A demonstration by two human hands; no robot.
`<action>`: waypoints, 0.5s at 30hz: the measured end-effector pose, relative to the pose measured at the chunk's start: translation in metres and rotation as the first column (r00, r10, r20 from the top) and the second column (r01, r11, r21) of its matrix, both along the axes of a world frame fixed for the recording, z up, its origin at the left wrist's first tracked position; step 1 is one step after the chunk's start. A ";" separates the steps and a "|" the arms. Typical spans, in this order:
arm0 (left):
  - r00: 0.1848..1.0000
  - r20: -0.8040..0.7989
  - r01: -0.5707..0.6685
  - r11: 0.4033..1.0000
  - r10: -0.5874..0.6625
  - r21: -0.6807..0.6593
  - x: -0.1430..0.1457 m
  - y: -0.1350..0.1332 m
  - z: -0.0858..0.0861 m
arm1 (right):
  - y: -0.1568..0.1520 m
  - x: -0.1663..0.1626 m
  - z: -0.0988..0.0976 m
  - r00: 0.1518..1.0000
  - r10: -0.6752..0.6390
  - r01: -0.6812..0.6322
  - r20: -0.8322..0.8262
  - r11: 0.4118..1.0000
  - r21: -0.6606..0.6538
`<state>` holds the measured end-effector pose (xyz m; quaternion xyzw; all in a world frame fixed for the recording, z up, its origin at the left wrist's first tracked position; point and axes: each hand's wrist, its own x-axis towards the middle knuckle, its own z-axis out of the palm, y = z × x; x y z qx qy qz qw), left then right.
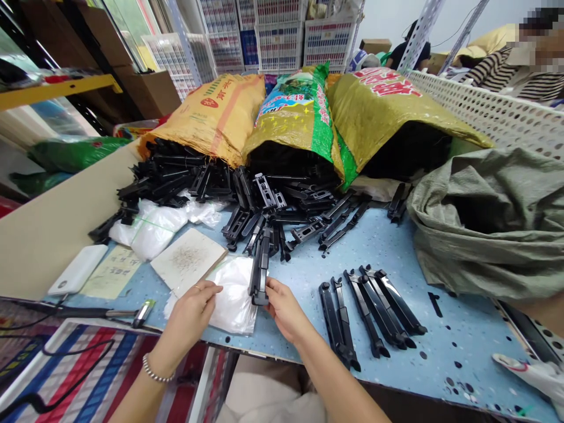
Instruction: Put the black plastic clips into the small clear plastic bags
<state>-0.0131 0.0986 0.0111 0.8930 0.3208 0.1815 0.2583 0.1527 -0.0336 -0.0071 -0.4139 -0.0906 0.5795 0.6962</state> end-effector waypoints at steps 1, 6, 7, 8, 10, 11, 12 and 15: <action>0.999 -0.035 0.007 1.000 -0.006 0.028 0.002 0.001 -0.003 | -0.008 -0.003 0.001 0.998 0.049 -0.048 -0.050 0.999 0.022; 0.996 -0.080 0.050 0.999 -0.050 0.002 0.004 0.016 -0.027 | -0.044 -0.024 -0.016 0.829 0.361 -0.344 -0.427 0.931 0.119; 0.996 -0.071 0.047 0.999 -0.046 0.003 0.002 0.019 -0.030 | -0.048 -0.028 -0.023 0.788 0.372 -0.362 -0.490 0.924 0.120; 0.998 -0.054 0.037 0.999 -0.036 0.010 -0.001 0.020 -0.032 | -0.049 -0.032 -0.029 0.755 0.367 -0.365 -0.543 0.924 0.117; 1.000 -0.012 0.028 0.999 -0.027 0.035 -0.006 0.016 -0.031 | -0.049 -0.035 -0.038 0.709 0.346 -0.349 -0.614 0.929 0.120; 0.999 0.005 0.040 0.998 -0.041 0.045 -0.008 0.010 -0.029 | -0.047 -0.036 -0.040 0.688 0.346 -0.345 -0.638 0.929 0.131; 0.998 0.018 0.062 0.997 -0.063 0.051 -0.010 0.003 -0.026 | -0.045 -0.036 -0.040 0.667 0.351 -0.343 -0.657 0.928 0.148; 0.984 0.048 0.168 0.985 -0.169 0.038 -0.013 -0.021 -0.015 | -0.040 -0.031 -0.038 0.609 0.363 -0.322 -0.705 0.926 0.198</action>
